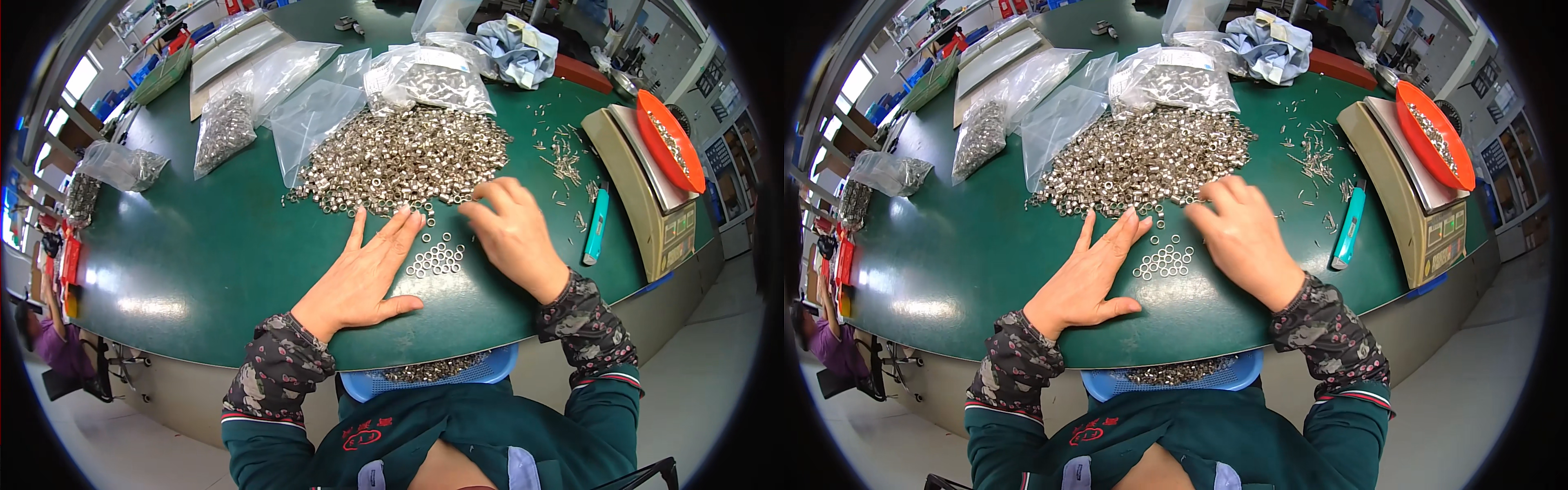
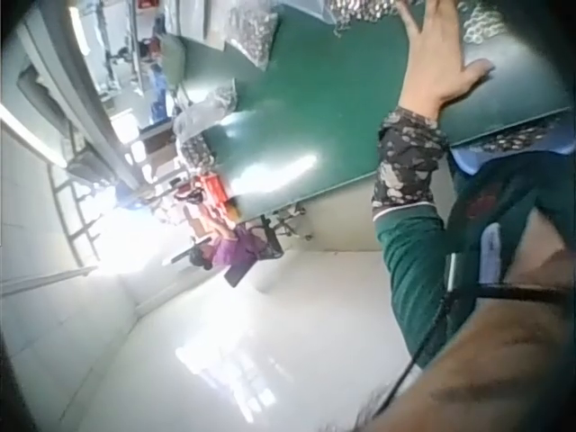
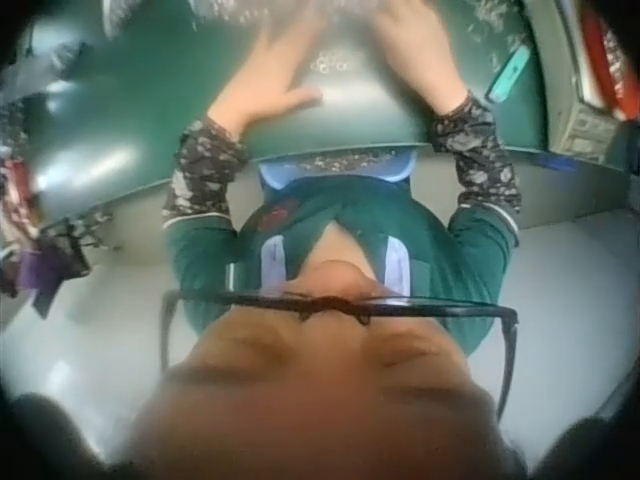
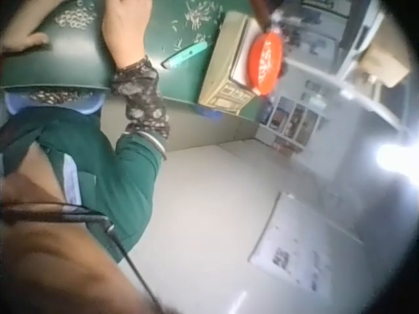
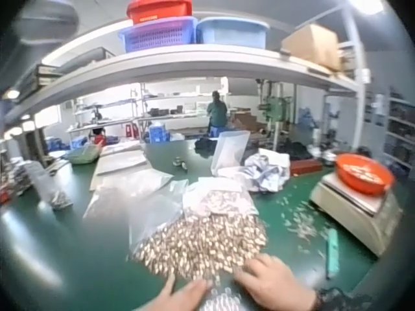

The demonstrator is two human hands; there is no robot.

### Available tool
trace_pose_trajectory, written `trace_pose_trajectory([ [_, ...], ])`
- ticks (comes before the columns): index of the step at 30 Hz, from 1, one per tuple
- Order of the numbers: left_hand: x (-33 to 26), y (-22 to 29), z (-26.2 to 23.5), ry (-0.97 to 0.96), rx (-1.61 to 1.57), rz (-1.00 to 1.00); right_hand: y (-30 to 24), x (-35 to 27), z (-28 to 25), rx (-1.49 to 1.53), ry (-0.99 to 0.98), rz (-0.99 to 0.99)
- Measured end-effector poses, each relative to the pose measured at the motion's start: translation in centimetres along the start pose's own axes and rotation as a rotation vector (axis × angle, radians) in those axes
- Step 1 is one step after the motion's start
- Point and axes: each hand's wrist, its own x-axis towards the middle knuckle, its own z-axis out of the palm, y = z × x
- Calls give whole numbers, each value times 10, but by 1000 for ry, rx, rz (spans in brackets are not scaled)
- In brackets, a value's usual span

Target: Sorting and picking small metal ring-like hardware components from a pile on a workbench.

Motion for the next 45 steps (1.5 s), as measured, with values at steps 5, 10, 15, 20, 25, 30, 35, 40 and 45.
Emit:
trace_pose_trajectory([
  [5,-1,1,-1,33,-40,-11,-2,21,15,195,-62,-126],
  [10,-1,0,-1,50,-70,-10,4,30,24,206,-122,-183],
  [15,-3,-1,0,41,-38,-8,7,30,27,325,-107,-149],
  [20,-3,0,-2,38,-44,-11,12,28,15,356,-28,-56],
  [25,-1,3,-2,-22,-49,-10,9,11,15,273,-101,-64],
  [30,-1,6,-1,-95,-52,52,-3,2,12,323,-116,-113],
  [35,-5,3,-8,-20,-106,49,-1,-9,-8,290,-122,-30],
  [40,-7,-3,-12,59,-98,-4,3,-27,-21,44,-238,-126],
  [45,-9,-6,-12,115,-62,-8,23,-42,-25,-318,-225,58],
])
